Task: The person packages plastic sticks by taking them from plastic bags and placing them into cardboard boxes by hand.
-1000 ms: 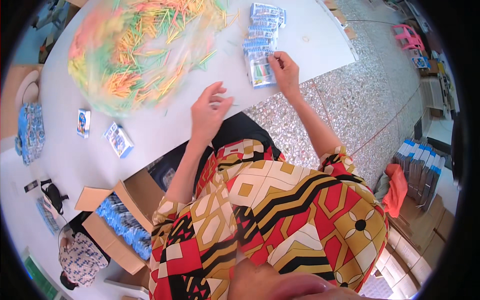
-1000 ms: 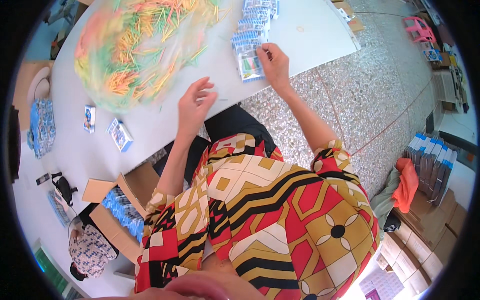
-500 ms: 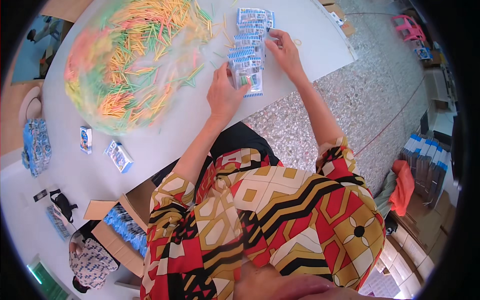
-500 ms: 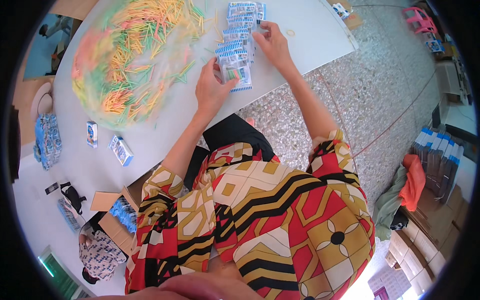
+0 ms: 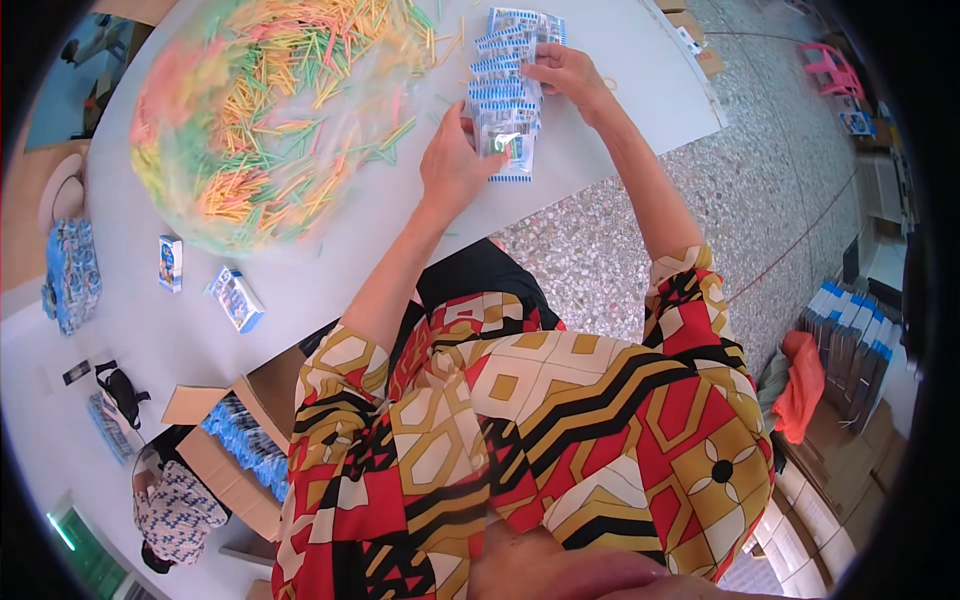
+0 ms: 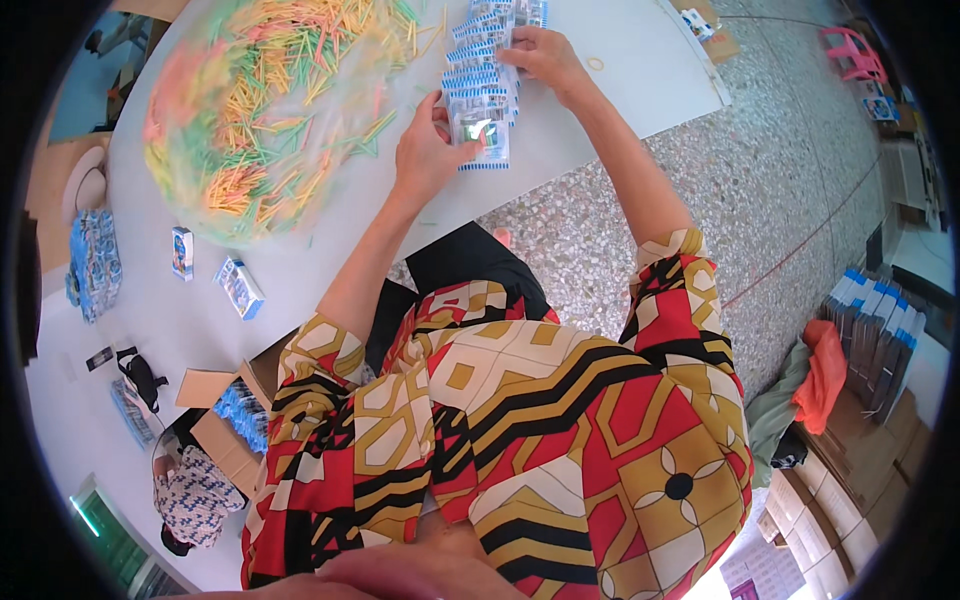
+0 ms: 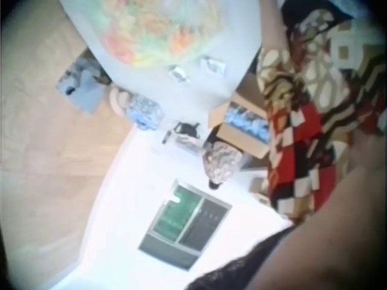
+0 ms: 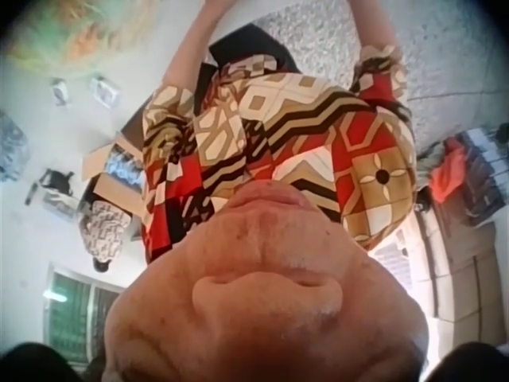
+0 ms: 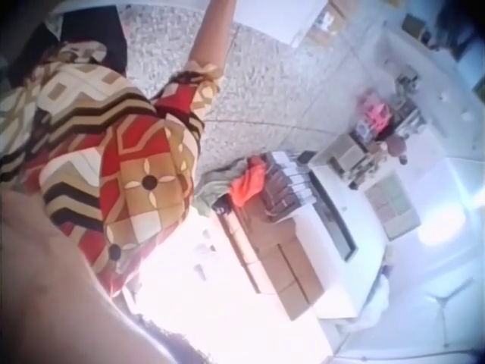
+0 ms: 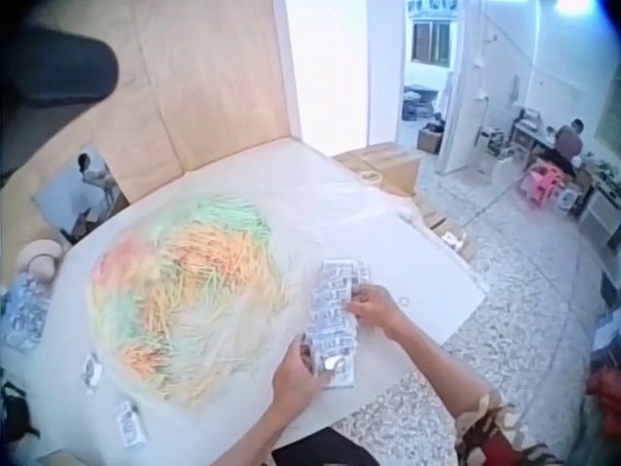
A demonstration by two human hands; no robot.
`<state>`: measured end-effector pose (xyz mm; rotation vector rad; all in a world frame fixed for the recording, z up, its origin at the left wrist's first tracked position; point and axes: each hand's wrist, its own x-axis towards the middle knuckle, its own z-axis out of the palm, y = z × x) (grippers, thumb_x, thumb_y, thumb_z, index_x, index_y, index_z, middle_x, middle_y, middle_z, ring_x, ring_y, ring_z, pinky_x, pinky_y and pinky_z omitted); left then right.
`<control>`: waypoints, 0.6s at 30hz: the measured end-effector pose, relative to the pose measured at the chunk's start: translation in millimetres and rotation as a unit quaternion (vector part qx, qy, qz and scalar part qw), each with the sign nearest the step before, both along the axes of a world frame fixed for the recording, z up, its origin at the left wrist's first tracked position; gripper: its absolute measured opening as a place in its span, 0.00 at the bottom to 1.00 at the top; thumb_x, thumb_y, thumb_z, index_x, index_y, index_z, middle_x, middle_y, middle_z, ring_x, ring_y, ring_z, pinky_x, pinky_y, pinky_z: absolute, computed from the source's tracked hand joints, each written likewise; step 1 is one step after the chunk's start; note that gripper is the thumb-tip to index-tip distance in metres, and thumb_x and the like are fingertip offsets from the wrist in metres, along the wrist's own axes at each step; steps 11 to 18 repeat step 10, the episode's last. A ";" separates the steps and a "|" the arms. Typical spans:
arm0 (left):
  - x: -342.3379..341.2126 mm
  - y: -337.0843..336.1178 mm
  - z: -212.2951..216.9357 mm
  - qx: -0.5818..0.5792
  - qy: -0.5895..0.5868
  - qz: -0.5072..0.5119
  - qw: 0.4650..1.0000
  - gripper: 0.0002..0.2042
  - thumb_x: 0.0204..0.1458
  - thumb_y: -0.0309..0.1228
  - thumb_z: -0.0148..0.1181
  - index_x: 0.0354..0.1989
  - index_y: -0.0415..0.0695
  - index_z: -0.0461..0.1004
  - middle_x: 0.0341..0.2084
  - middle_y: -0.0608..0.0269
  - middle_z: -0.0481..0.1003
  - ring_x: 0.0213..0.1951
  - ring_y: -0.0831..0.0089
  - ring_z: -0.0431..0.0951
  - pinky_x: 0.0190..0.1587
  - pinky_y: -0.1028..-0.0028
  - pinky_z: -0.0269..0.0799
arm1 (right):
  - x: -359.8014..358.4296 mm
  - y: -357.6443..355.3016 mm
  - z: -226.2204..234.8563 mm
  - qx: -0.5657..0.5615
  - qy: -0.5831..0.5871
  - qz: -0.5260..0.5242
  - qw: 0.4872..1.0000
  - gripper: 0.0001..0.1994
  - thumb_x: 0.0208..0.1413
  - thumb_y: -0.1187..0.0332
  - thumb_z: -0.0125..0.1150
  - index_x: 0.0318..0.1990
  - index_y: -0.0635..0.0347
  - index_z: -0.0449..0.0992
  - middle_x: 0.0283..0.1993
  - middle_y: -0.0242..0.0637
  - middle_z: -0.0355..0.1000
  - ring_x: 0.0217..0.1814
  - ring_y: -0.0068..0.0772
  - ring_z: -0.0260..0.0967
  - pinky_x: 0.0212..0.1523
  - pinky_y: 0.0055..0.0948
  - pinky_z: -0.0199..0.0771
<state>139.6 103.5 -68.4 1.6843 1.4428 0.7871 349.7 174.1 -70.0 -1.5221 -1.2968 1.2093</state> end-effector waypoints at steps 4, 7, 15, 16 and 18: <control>-3.6 10.2 2.0 -0.067 0.010 -0.054 0.996 0.34 0.30 0.34 0.71 0.51 0.39 0.65 0.37 0.58 0.74 0.37 0.65 0.76 0.40 0.69 0.70 | 1.2 -0.7 -9.0 0.017 0.019 0.038 0.999 0.13 0.51 0.67 0.59 0.42 0.63 0.74 0.35 0.29 0.73 0.38 0.19 0.67 0.42 0.22 0.66; -2.7 10.5 2.3 -0.056 0.032 -0.055 0.996 0.31 0.30 0.33 0.70 0.47 0.39 0.68 0.36 0.59 0.74 0.38 0.64 0.76 0.40 0.69 0.70 | 1.1 2.3 -9.8 0.015 -0.003 0.046 0.999 0.11 0.53 0.69 0.55 0.42 0.62 0.74 0.39 0.30 0.72 0.42 0.19 0.66 0.44 0.20 0.64; -3.6 9.9 -1.1 -0.046 0.026 -0.054 0.997 0.31 0.30 0.33 0.70 0.47 0.40 0.68 0.37 0.59 0.74 0.39 0.65 0.76 0.41 0.68 0.70 | -8.4 5.2 -13.3 0.023 0.096 0.023 0.995 0.11 0.49 0.70 0.53 0.39 0.63 0.74 0.32 0.30 0.69 0.35 0.19 0.61 0.37 0.21 0.60; -3.6 9.9 -1.1 -0.046 0.026 -0.054 0.997 0.31 0.30 0.33 0.70 0.47 0.40 0.68 0.37 0.59 0.74 0.39 0.65 0.76 0.41 0.68 0.70 | -8.4 5.2 -13.3 0.023 0.096 0.023 0.995 0.11 0.49 0.70 0.53 0.39 0.63 0.74 0.32 0.30 0.69 0.35 0.19 0.61 0.37 0.21 0.60; -3.6 9.9 -1.1 -0.046 0.026 -0.054 0.997 0.31 0.30 0.33 0.70 0.47 0.40 0.68 0.37 0.59 0.74 0.39 0.65 0.76 0.41 0.68 0.70 | -8.4 5.2 -13.3 0.023 0.096 0.023 0.995 0.11 0.49 0.70 0.53 0.39 0.63 0.74 0.32 0.30 0.69 0.35 0.19 0.61 0.37 0.21 0.60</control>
